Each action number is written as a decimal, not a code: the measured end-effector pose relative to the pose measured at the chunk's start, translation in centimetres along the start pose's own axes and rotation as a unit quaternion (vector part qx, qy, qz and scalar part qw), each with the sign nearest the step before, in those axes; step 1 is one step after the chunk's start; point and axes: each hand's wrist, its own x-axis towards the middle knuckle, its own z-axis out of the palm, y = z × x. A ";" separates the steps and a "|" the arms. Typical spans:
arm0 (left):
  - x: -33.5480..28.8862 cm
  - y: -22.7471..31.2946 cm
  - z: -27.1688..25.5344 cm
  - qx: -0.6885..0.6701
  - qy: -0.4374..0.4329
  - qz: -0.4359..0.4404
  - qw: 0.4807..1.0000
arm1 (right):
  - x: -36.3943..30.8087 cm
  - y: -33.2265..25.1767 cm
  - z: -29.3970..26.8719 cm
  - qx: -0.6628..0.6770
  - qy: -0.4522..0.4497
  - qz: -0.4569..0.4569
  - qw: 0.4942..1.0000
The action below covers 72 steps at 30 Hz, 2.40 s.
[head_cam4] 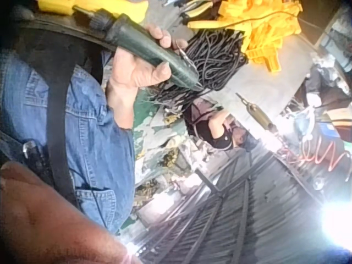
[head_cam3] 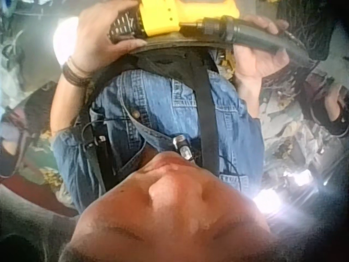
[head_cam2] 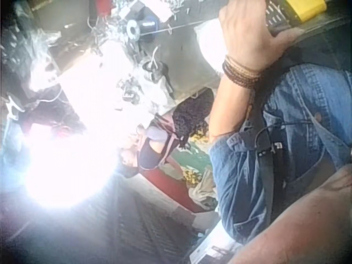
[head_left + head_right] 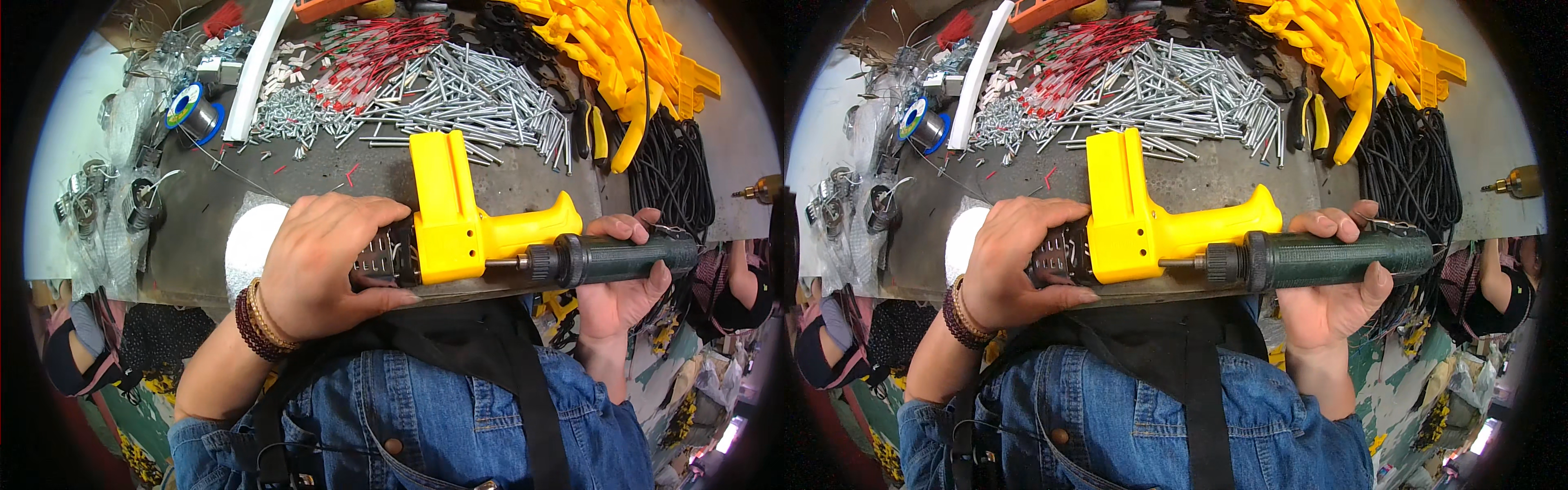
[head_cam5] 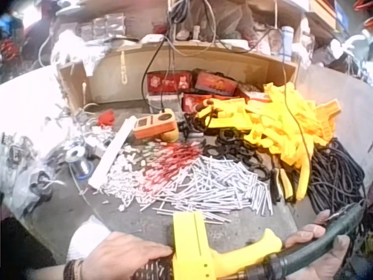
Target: Assembling the internal electrical components and soldering wires into a yellow plastic handheld device housing.
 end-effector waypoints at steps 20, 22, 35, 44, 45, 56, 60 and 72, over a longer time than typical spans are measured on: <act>0.0 -0.1 0.1 -0.017 0.000 0.003 1.000 | -0.2 0.2 -0.7 -0.043 -0.034 0.010 0.998; 0.0 0.0 0.0 -0.017 -0.004 -0.003 1.000 | 0.0 -0.8 -0.6 -0.097 -0.051 0.008 0.994; 2.1 -1.5 -1.5 -0.195 -0.112 -0.089 0.970 | 2.0 -5.3 2.4 -0.069 -0.119 0.061 0.989; 2.4 -2.5 -0.6 -0.362 -0.127 -0.133 0.914 | 3.6 -1.5 1.3 -0.034 0.022 -0.005 0.999; 2.3 -2.6 -0.5 -0.371 -0.124 -0.129 0.911 | 3.5 -1.3 1.3 -0.031 0.025 -0.009 0.999; 2.3 -3.1 -0.5 -0.373 -0.149 -0.109 0.909 | 4.9 0.0 0.5 0.002 0.001 0.019 1.000; 2.4 -3.0 -0.6 -0.378 -0.156 -0.112 0.906 | 5.2 0.2 0.2 0.014 -0.014 0.027 0.999; 0.7 -3.1 -4.0 0.061 -0.142 0.046 0.987 | 4.0 -1.7 1.1 -0.021 -0.050 0.008 0.999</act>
